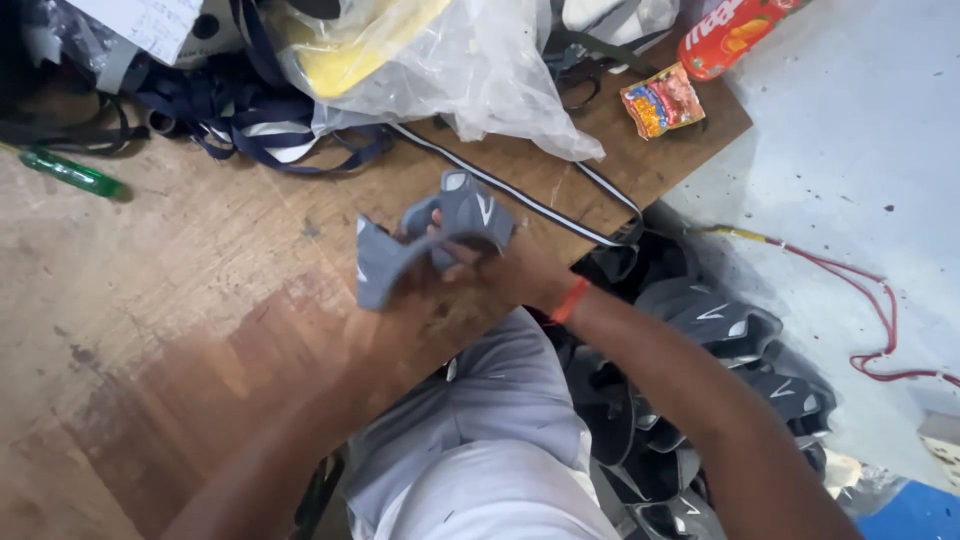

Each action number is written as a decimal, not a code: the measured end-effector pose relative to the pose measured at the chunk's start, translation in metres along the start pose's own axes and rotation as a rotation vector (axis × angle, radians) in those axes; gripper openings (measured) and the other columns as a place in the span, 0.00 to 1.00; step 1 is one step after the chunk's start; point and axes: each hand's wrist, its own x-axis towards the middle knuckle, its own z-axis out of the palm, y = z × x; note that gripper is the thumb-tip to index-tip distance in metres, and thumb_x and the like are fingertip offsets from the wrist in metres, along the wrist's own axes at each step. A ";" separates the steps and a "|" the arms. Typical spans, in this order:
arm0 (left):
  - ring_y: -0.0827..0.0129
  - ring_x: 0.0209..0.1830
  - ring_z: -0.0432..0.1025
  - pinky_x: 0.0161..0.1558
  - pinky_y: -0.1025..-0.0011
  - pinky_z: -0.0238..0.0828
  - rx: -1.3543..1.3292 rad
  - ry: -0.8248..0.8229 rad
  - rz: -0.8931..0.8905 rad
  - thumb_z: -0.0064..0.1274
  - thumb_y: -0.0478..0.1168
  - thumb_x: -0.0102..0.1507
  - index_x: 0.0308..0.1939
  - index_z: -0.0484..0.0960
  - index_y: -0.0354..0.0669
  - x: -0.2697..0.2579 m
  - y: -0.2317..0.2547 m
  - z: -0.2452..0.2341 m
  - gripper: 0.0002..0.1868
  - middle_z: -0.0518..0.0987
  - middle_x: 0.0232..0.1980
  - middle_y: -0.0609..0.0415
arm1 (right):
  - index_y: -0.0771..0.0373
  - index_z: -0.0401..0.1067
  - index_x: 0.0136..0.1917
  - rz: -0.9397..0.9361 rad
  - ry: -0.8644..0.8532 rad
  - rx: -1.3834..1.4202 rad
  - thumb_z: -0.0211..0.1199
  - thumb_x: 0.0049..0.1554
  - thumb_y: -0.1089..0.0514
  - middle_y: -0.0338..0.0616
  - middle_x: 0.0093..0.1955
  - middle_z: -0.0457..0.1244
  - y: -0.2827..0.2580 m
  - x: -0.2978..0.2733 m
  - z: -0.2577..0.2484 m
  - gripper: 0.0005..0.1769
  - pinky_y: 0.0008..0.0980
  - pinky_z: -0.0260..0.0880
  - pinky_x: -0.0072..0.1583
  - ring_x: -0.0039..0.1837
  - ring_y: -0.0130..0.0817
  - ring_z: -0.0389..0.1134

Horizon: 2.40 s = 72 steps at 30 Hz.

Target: The person picks up gray knit shoe uppers one at a time from the bench, turns them over, and pushes white foam insole pieces into the toe area by hand, pressing them into place. They set each finished upper aside and repeat the process with the next upper.

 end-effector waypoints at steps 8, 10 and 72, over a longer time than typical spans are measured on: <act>0.35 0.75 0.58 0.75 0.45 0.50 0.079 0.108 0.167 0.47 0.42 0.63 0.72 0.59 0.25 -0.020 0.027 -0.067 0.37 0.61 0.73 0.28 | 0.53 0.61 0.78 -0.044 0.118 0.439 0.58 0.57 0.57 0.45 0.82 0.51 -0.006 -0.005 -0.002 0.36 0.50 0.44 0.80 0.82 0.44 0.50; 0.37 0.73 0.61 0.74 0.47 0.52 0.106 -0.039 0.211 0.48 0.43 0.62 0.68 0.64 0.26 -0.018 0.022 -0.080 0.33 0.66 0.69 0.29 | 0.53 0.64 0.77 -0.013 0.141 0.513 0.57 0.58 0.60 0.43 0.81 0.55 -0.002 -0.015 0.029 0.33 0.49 0.48 0.81 0.82 0.42 0.53; 0.46 0.77 0.56 0.62 0.35 0.57 -0.056 -0.049 -0.106 0.46 0.45 0.64 0.72 0.69 0.49 -0.012 -0.038 0.016 0.30 0.63 0.77 0.42 | 0.64 0.76 0.62 0.427 0.103 0.783 0.56 0.49 0.63 0.63 0.52 0.68 -0.031 0.008 0.020 0.27 0.53 0.70 0.55 0.55 0.61 0.69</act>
